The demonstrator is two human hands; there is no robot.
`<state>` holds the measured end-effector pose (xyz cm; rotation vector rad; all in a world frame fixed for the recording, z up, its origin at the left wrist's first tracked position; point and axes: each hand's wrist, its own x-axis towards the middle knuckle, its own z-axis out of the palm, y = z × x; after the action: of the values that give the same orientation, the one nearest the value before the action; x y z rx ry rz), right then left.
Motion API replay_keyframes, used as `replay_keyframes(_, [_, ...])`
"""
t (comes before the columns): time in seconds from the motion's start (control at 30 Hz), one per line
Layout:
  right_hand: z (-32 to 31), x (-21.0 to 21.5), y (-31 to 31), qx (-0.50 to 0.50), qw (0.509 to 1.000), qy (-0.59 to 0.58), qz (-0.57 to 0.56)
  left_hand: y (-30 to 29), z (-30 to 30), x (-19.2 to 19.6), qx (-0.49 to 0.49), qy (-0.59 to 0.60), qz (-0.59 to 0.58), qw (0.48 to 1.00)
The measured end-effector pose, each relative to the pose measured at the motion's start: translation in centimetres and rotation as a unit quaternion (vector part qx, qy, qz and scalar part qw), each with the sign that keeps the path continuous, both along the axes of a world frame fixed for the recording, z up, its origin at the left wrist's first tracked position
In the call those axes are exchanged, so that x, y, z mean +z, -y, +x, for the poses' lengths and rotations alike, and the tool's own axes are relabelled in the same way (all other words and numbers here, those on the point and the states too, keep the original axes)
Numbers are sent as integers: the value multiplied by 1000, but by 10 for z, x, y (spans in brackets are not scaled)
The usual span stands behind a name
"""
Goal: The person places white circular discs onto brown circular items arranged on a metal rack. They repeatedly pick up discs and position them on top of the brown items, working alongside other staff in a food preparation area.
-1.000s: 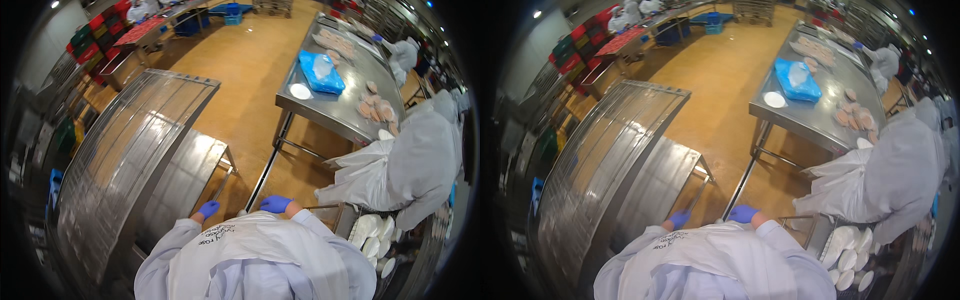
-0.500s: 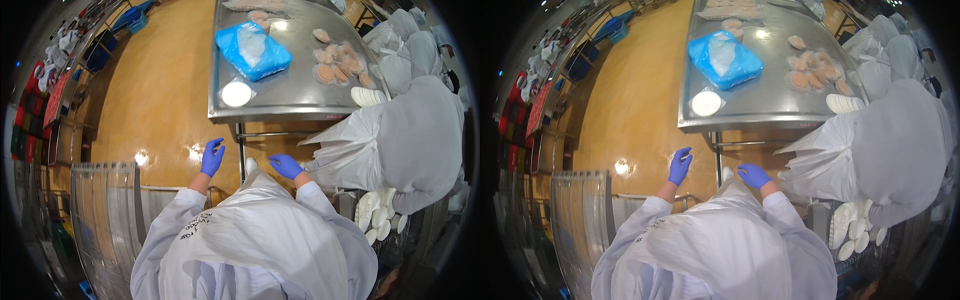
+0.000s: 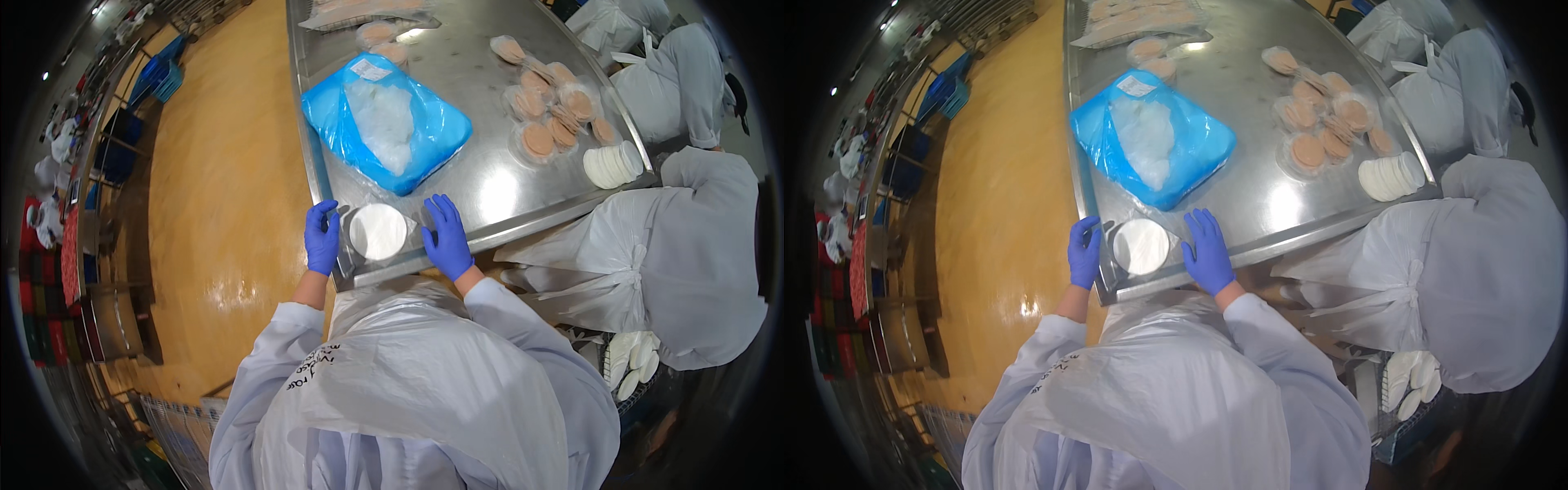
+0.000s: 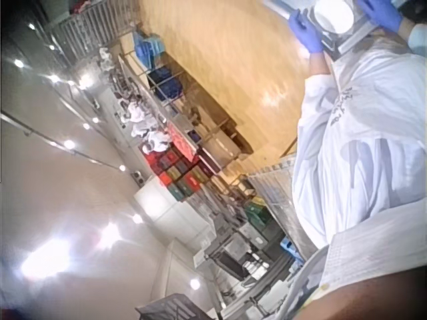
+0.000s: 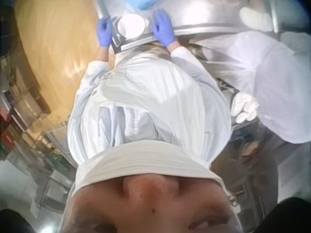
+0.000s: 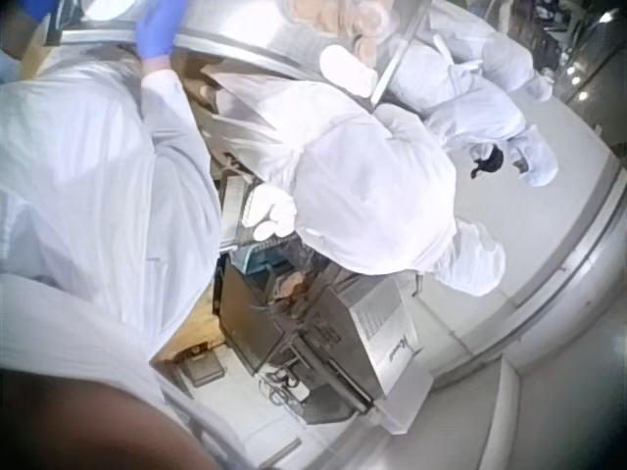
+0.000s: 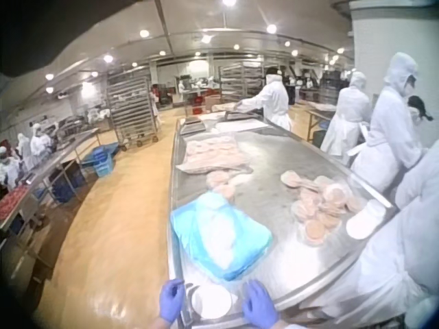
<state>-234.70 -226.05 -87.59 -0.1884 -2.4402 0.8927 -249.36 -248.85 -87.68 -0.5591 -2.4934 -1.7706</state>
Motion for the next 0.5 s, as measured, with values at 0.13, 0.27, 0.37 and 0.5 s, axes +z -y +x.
replay_keyframes(0.13, [-108, -43, -13, -89, 995, -15, -35, -16, -170, -60, -26, -62, 2, 998])
replay_keyframes(0.27, [-218, -103, -35, -157, 987, 9, -24, -49, -325, -121, -60, -81, 31, 994])
replay_keyframes(0.37, [-290, -155, -49, -202, 979, 23, -22, -70, -438, -166, -100, -84, 44, 991])
replay_keyframes(0.5, [-340, -191, -75, -250, 968, 30, -2, -109, -549, -193, -103, -145, -6, 984])
